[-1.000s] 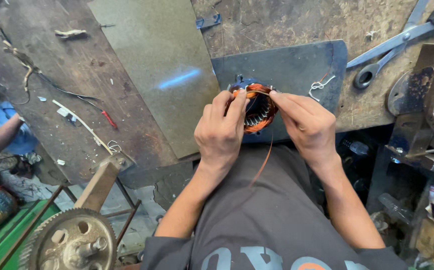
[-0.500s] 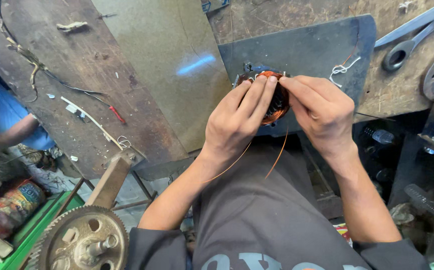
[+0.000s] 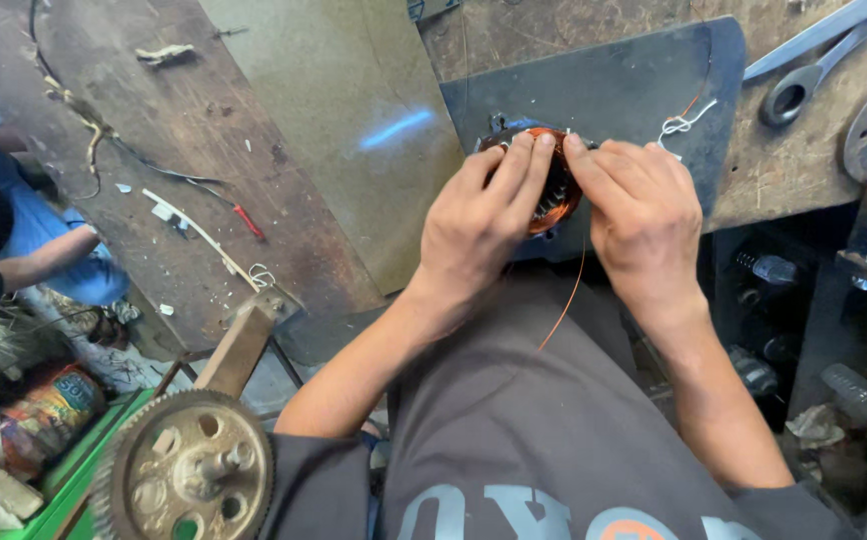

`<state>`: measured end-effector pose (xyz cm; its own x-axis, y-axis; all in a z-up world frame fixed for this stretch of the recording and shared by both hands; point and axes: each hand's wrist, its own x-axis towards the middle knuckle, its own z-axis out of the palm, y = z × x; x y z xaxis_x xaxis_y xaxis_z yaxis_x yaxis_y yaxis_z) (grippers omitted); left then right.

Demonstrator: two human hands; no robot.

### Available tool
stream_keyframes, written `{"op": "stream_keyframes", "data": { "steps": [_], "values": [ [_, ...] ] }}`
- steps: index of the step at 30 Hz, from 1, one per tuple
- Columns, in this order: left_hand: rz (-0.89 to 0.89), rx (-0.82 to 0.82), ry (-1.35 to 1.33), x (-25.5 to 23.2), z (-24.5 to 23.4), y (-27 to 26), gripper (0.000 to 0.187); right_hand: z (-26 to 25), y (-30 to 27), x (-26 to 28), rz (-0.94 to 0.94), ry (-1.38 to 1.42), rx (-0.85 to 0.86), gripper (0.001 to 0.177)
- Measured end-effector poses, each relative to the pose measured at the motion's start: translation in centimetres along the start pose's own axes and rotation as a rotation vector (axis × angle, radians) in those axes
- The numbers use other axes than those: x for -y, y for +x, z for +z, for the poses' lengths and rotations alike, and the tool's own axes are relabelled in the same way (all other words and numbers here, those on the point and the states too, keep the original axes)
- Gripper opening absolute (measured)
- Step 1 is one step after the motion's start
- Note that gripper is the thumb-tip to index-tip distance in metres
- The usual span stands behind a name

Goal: The person winds copper wire around a motor stator, using a flat metal strip to press the wire into slots and scissors to trim excess wire. The person continues winding and adjusting the wire throughout the clip.

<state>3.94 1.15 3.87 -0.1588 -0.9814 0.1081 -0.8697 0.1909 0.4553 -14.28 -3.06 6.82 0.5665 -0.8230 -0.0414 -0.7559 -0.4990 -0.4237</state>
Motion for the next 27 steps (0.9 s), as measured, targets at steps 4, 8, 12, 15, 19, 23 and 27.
{"op": "stream_keyframes", "data": {
  "steps": [4,8,12,15,19,23,27],
  "values": [
    [-0.218,0.081,-0.457,2.3,-1.8,0.3,0.044,-0.9,-2.4,0.5,0.091,0.085,-0.102,0.047],
    [-0.147,0.007,-0.361,2.7,-1.9,0.7,0.052,0.1,-3.8,0.9,0.163,0.114,-0.133,0.051],
    [-0.128,0.134,-0.393,2.6,-1.1,1.7,0.052,2.2,-3.2,0.5,0.155,0.212,-0.138,0.060],
    [-0.138,0.169,-0.373,2.8,-0.9,2.6,0.043,3.3,-2.6,0.6,0.250,0.323,-0.154,0.055],
    [-0.273,0.333,-0.182,1.5,-0.1,3.8,0.019,3.9,-2.4,0.6,0.313,0.405,-0.173,0.045],
    [-0.395,0.254,-0.073,-0.7,0.4,3.8,0.035,4.1,-1.7,0.5,0.302,0.422,-0.195,0.043],
    [-0.352,0.171,0.074,-1.8,0.8,3.6,0.050,3.6,-1.2,0.0,0.269,0.364,-0.186,0.044]
  ]
}}
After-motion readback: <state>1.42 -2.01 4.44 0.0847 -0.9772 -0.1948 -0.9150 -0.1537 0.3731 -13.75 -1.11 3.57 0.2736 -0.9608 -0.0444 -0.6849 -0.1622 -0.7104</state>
